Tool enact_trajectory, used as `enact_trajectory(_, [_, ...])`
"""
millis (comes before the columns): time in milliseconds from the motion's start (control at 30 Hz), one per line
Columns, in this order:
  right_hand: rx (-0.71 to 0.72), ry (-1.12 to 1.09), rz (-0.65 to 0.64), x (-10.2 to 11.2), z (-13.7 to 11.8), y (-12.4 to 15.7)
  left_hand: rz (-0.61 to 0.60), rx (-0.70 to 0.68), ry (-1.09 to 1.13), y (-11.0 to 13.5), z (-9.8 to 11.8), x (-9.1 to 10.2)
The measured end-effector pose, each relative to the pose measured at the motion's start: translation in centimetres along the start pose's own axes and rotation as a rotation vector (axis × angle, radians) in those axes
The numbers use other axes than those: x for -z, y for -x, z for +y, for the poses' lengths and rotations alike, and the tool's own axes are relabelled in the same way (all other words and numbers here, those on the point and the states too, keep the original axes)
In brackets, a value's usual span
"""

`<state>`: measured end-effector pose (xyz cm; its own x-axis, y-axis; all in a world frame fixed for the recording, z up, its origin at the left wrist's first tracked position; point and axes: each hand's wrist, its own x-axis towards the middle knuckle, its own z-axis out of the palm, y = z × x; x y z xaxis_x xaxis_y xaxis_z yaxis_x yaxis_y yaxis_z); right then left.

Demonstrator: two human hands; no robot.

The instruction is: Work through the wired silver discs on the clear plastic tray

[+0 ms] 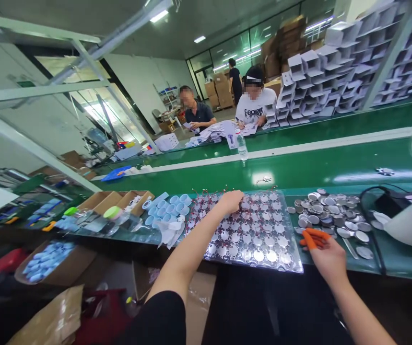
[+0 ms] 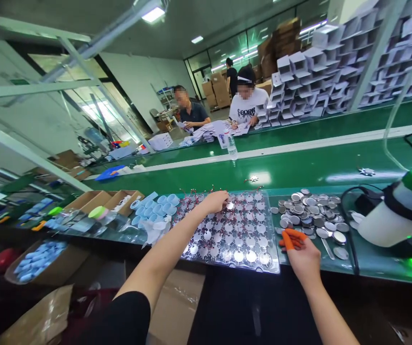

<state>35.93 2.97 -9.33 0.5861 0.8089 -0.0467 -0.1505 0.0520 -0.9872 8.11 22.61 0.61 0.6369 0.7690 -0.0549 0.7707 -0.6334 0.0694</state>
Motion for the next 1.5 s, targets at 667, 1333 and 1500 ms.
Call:
enact_trajectory(667, [0.016, 0.028, -0.053, -0.1, 0.2, 0.2, 0.448, -0.118, 0.383, 14.7, 11.4, -6.5])
enact_trajectory(1333, [0.036, 0.027, -0.065, 0.0, 0.3, 0.3, 0.434, -0.107, 0.430, 12.1, 10.0, -5.2])
enact_trajectory(1500, [0.028, 0.021, -0.076, 0.1, 0.3, 0.3, 0.428, 0.012, 0.511, 10.9, 12.8, -5.8])
